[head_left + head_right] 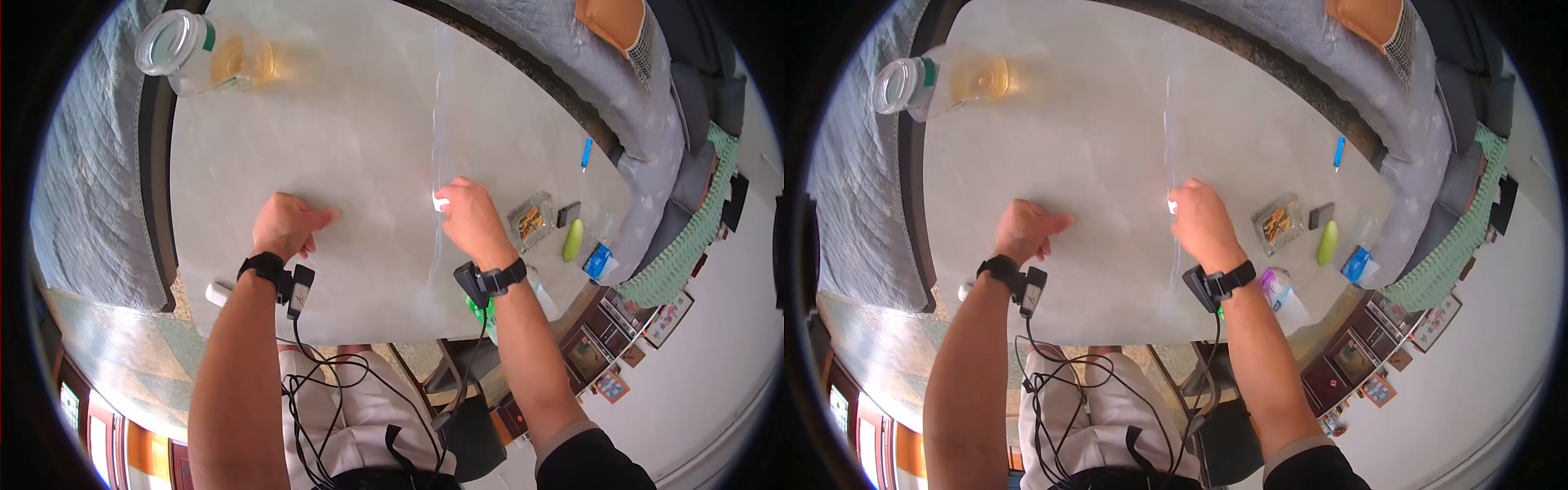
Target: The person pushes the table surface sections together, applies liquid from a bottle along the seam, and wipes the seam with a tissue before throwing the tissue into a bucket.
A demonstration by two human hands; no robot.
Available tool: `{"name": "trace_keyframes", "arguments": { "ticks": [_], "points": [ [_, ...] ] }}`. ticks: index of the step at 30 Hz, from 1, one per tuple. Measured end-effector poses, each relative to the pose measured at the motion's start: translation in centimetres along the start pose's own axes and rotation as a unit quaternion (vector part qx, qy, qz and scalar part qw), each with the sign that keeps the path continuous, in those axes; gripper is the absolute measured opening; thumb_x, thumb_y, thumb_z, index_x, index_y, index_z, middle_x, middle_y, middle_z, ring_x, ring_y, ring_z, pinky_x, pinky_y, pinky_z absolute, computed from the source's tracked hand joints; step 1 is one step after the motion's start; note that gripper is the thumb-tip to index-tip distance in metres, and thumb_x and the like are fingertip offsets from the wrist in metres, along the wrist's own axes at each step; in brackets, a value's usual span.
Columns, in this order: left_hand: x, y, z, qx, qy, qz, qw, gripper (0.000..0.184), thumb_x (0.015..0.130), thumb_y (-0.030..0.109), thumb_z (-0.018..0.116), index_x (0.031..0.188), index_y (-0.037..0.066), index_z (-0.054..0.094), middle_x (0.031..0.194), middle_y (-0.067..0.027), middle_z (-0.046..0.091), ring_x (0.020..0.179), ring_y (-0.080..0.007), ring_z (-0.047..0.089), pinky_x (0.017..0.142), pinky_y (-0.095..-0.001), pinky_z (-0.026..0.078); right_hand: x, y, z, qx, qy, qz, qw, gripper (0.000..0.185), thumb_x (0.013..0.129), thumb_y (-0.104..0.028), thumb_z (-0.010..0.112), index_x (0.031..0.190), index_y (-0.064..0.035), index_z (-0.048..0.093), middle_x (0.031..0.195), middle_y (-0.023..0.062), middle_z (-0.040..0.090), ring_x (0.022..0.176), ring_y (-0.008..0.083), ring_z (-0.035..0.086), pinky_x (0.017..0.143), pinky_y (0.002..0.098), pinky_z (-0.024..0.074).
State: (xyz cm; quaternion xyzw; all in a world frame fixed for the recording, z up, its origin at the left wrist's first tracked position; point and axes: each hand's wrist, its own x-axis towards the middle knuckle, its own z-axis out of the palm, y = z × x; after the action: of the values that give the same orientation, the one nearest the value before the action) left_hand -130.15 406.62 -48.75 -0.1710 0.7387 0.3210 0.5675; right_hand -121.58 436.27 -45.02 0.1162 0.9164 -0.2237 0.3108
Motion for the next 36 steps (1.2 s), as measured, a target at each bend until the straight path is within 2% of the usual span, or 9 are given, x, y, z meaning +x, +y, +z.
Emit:
{"name": "trace_keyframes", "arguments": {
  "ticks": [6,10,12,16,18,22,24,31,36],
  "points": [
    [0.2,-0.2,0.3,-0.001,0.001,-0.002,1.000,0.041,0.084,0.032,0.088,0.075,-0.001,0.067,0.060,-0.0099,0.066,0.049,-0.0183,0.063,0.050,-0.0331,0.055,2.0,-0.6,-1.0,0.059,0.193,-0.085,0.976,0.022,0.081,0.006,0.068,0.101,-0.0001,0.074,0.099,0.0188,0.067,0.096,0.0418,0.066,0.085,0.0495,0.0553],
    [0.5,-0.4,0.3,0.005,0.010,0.003,1.000,0.042,0.085,0.032,0.089,0.077,-0.001,0.065,0.061,-0.0091,0.065,0.048,-0.0175,0.061,0.049,-0.0330,0.053,-0.8,1.4,2.8,0.056,0.148,-0.077,0.984,0.024,0.081,0.007,0.069,0.103,-0.0013,0.075,0.099,0.0185,0.067,0.096,0.0417,0.065,0.084,0.0498,0.0549],
    [0.4,-0.3,0.5,0.009,0.007,0.005,1.000,0.042,0.085,0.033,0.089,0.077,-0.001,0.065,0.061,-0.0090,0.065,0.049,-0.0173,0.061,0.049,-0.0329,0.053,-4.2,1.7,3.7,-0.027,0.018,-0.012,0.999,0.025,0.082,0.006,0.069,0.105,-0.0017,0.076,0.099,0.0180,0.067,0.097,0.0409,0.065,0.084,0.0495,0.0546],
    [0.5,-0.7,0.7,0.010,0.023,0.028,0.999,0.044,0.086,0.035,0.089,0.076,0.000,0.064,0.060,-0.0081,0.063,0.047,-0.0169,0.060,0.047,-0.0324,0.050,-4.6,1.5,3.0,-0.007,0.104,-0.010,0.995,0.024,0.085,0.006,0.069,0.106,-0.0022,0.077,0.103,0.0183,0.070,0.095,0.0417,0.068,0.083,0.0482,0.0554],
    [0.3,-1.2,0.9,0.002,0.035,0.051,0.998,0.044,0.086,0.035,0.090,0.075,0.000,0.065,0.059,-0.0075,0.063,0.045,-0.0166,0.058,0.045,-0.0311,0.047,-2.8,2.1,2.7,0.033,0.193,-0.081,0.977,0.022,0.081,0.007,0.068,0.101,-0.0003,0.075,0.097,0.0182,0.066,0.097,0.0401,0.065,0.084,0.0505,0.0540],
    [-0.4,-1.2,1.4,0.002,0.045,0.077,0.996,0.044,0.087,0.038,0.088,0.077,0.000,0.069,0.059,-0.0060,0.063,0.046,-0.0146,0.058,0.045,-0.0297,0.046,-5.3,3.5,6.2,0.043,0.157,-0.078,0.984,0.020,0.082,0.006,0.068,0.100,-0.0005,0.075,0.096,0.0184,0.066,0.096,0.0405,0.065,0.084,0.0510,0.0538],
    [-0.4,-1.4,1.4,0.015,0.048,0.086,0.995,0.044,0.088,0.039,0.086,0.077,0.000,0.069,0.060,-0.0057,0.063,0.047,-0.0143,0.059,0.046,-0.0290,0.046,-9.7,4.5,9.3,0.012,0.078,-0.032,0.996,0.020,0.084,0.006,0.068,0.101,-0.0005,0.075,0.096,0.0186,0.066,0.097,0.0407,0.065,0.084,0.0506,0.0539],
    [-0.6,-3.1,2.9,0.052,0.100,0.143,0.983,0.043,0.095,0.043,0.078,0.081,0.003,0.069,0.065,-0.0049,0.068,0.054,-0.0145,0.065,0.057,-0.0307,0.053,-10.1,4.0,8.6,0.092,0.256,-0.050,0.961,0.021,0.085,0.004,0.069,0.105,0.0003,0.075,0.099,0.0174,0.068,0.100,0.0396,0.066,0.088,0.0484,0.0549],
    [-0.9,-5.1,4.3,0.138,0.164,0.209,0.954,0.031,0.094,0.035,0.076,0.092,0.004,0.071,0.076,-0.0063,0.073,0.069,-0.0175,0.071,0.069,-0.0338,0.056,-15.8,4.7,14.2,0.076,0.185,-0.038,0.979,0.022,0.084,0.007,0.068,0.105,0.0010,0.074,0.101,0.0166,0.069,0.101,0.0385,0.066,0.088,0.0480,0.0551]
  ]
}}
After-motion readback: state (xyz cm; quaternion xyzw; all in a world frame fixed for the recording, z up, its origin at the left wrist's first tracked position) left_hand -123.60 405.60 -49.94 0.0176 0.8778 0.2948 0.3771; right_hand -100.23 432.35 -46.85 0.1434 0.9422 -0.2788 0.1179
